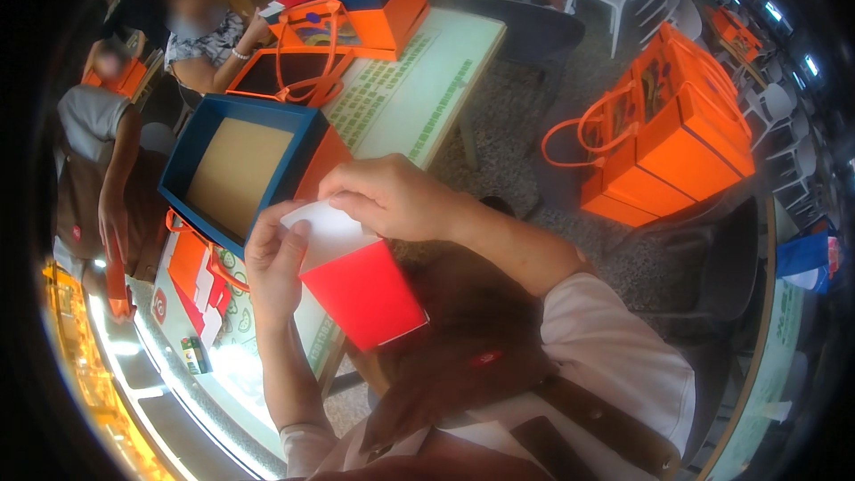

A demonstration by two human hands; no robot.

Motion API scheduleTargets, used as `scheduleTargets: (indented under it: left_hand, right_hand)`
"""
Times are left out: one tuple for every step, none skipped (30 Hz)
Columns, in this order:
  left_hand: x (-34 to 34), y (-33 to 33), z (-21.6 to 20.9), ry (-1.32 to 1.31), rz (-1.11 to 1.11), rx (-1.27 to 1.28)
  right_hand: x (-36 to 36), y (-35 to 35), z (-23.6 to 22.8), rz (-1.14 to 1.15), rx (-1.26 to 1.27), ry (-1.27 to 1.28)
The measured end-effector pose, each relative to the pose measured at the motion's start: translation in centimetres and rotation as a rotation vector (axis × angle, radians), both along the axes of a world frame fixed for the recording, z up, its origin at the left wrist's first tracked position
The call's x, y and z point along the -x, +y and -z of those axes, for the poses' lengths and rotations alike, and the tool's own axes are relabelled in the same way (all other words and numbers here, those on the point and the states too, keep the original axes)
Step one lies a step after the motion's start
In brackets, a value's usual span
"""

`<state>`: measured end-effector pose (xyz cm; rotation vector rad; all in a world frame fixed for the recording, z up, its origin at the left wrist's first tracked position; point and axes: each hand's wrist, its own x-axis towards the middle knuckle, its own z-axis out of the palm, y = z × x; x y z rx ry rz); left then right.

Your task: The person folds red paper into small rectangular boxes and places them into larger orange gift boxes. The person repeatedly folds the paper, tucks the flaps, and stacks the finished boxes on the table.

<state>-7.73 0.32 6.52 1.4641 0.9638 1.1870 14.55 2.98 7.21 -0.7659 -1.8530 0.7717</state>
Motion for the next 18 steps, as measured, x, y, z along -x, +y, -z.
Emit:
scheduleTargets:
  left_hand:
    - [-0.1,0.1,0.0,-0.018,0.006,-0.007]
    - [-0.5,0.0,0.0,-0.036,0.013,-0.013]
    - [-0.7,0.1,0.0,-0.055,0.019,-0.019]
    - [-0.3,0.1,0.1,-0.032,0.009,-0.030]
    - [0.1,0.0,0.3,-0.010,-0.003,-0.040]
    - [0.4,0.0,0.5,0.013,-0.020,-0.048]
    - [0.8,-0.1,0.8,0.017,-0.006,-0.028]
    - [1.2,-0.2,0.9,0.040,-0.028,-0.013]
    - [1.6,-0.3,0.7,0.071,-0.061,0.005]
    - [1.4,-0.2,0.7,0.124,-0.046,-0.049]
    - [0.7,-0.4,0.0,0.177,-0.039,-0.032]
    - [0.4,0.1,0.4,0.166,0.010,-0.158]
    - [-0.2,0.0,-0.5,0.199,0.035,-0.133]
    - [-0.9,-0.2,-1.3,0.231,0.065,-0.103]
    - [-1.2,-0.2,-1.3,0.218,0.060,-0.139]
    - [-1.5,0.0,-0.8,0.185,0.070,-0.174]
    - [-1.3,0.1,-0.7,0.183,0.082,-0.183]
    - [-1.0,0.1,-0.6,0.181,0.097,-0.193]
  right_hand:
    - [0.1,0.3,0.6,0.011,-0.117,0.005]
    - [0.0,0.5,0.9,0.008,-0.128,0.011]
    - [0.0,0.5,1.2,0.005,-0.139,0.016]
    - [0.2,0.5,1.4,-0.006,-0.149,0.025]
    - [0.3,0.6,1.3,-0.035,-0.010,0.033]
    - [0.3,0.5,1.2,-0.068,0.129,0.037]
    - [0.6,0.4,1.2,-0.116,0.277,0.040]
    - [0.8,0.8,1.3,-0.157,0.232,0.060]
    - [0.6,1.1,1.5,-0.208,0.191,0.093]
    - [0.3,0.7,1.2,-0.220,0.358,0.157]
    - [-0.4,0.6,1.3,-0.201,0.427,0.176]
    - [-0.8,0.5,1.1,-0.150,0.449,0.160]
    - [-1.8,0.4,0.7,-0.140,0.469,0.105]
    - [-2.4,0.2,0.9,-0.110,0.467,0.053]
    - [-2.5,-0.1,1.0,-0.091,0.466,0.081]
    - [-2.5,-0.3,0.8,-0.093,0.506,0.070]
    - [-2.3,-0.3,0.7,-0.091,0.545,0.059]
    - [-2.0,-0.3,0.6,-0.085,0.583,0.049]
